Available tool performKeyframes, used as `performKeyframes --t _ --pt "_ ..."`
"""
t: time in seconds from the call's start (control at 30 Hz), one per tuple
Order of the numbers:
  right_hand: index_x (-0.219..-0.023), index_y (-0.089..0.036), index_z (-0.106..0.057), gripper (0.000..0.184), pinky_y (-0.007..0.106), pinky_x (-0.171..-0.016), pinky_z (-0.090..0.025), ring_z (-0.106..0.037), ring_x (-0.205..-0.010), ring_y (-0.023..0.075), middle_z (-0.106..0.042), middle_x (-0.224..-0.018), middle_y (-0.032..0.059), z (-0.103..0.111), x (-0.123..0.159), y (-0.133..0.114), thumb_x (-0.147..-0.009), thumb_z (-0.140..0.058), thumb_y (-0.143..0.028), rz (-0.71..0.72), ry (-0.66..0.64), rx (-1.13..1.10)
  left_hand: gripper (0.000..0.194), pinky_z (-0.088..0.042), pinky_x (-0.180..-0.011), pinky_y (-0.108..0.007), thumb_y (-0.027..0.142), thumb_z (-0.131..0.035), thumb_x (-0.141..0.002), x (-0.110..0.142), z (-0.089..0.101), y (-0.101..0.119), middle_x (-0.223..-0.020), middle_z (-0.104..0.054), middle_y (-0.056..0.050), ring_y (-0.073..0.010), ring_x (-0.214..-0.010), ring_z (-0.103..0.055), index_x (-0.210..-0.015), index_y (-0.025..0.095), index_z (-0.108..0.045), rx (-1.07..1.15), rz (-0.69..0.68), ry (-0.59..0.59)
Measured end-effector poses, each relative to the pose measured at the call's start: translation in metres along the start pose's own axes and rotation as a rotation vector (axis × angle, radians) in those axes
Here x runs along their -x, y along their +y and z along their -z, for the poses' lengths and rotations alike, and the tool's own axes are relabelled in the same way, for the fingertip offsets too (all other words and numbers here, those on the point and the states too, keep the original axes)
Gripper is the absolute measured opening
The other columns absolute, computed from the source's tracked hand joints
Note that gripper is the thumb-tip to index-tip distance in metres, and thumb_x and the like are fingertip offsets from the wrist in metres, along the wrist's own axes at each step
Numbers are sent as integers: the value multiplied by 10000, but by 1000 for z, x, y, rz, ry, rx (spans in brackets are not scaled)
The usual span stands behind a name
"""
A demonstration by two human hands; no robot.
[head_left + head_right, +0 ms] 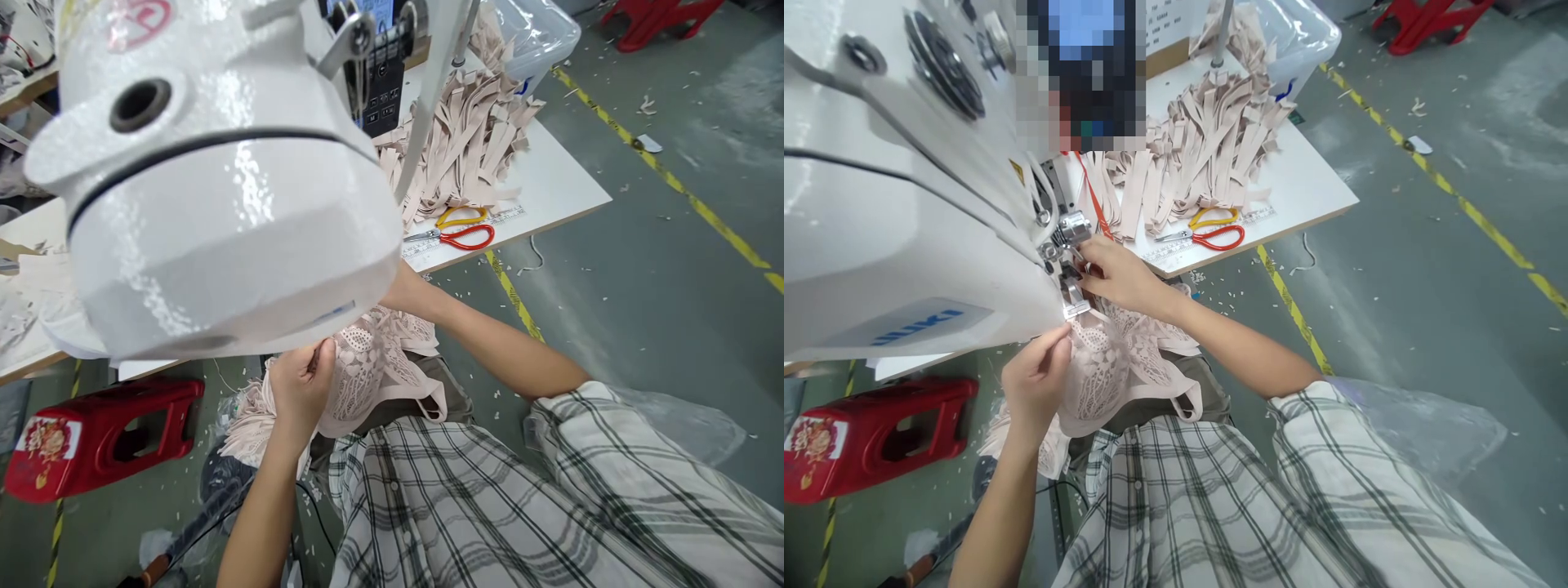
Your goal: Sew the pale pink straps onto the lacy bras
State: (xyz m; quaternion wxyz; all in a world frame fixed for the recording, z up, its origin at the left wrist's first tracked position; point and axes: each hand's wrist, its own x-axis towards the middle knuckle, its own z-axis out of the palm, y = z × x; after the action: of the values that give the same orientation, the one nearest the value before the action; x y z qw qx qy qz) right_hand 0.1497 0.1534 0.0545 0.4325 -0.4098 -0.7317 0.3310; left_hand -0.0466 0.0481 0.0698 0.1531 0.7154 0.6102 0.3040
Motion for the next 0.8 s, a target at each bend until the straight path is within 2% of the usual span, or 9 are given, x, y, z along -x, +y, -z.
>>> performKeyframes --t 0.23,0.43,0.6,0.8 --pt "-794 -197 -569 77 387 -877 -482 -551 -958 220 -558 -925 49 4 0 -6 -812 -553 -124 -10 -35 -2 237 -550 -692 -249 328 -582 -909 -1 0 0 -886 -779 -54 -216 -878 -736 -993 227 -778 -5 -18 6" --pt "-817 -188 -575 61 373 -856 -467 -545 -935 212 -571 -932 50 -1 -1 5 -800 -560 -131 22 -3 -6 235 -538 -677 -237 311 -611 -894 -1 0 -1 -943 -786 -57 -212 -880 -735 -1021 215 -785 -27 -43 28" --pt "-840 -189 -560 85 332 -815 -461 -543 -955 205 -591 -992 58 -8 -1 18 -787 -579 -125 86 13 8 226 -541 -695 -236 299 -626 -892 -1 -1 -1 -988 -788 -52 -209 -900 -738 -1024 217 -790 -48 -42 48" --pt "-858 -182 -567 75 311 -799 -421 -514 -927 181 -575 -983 51 -8 2 13 -809 -556 -125 63 36 0 194 -540 -735 -234 261 -627 -894 1 1 -4 -993 -791 -35 -187 -886 -740 -988 220 -791 -42 -69 68"
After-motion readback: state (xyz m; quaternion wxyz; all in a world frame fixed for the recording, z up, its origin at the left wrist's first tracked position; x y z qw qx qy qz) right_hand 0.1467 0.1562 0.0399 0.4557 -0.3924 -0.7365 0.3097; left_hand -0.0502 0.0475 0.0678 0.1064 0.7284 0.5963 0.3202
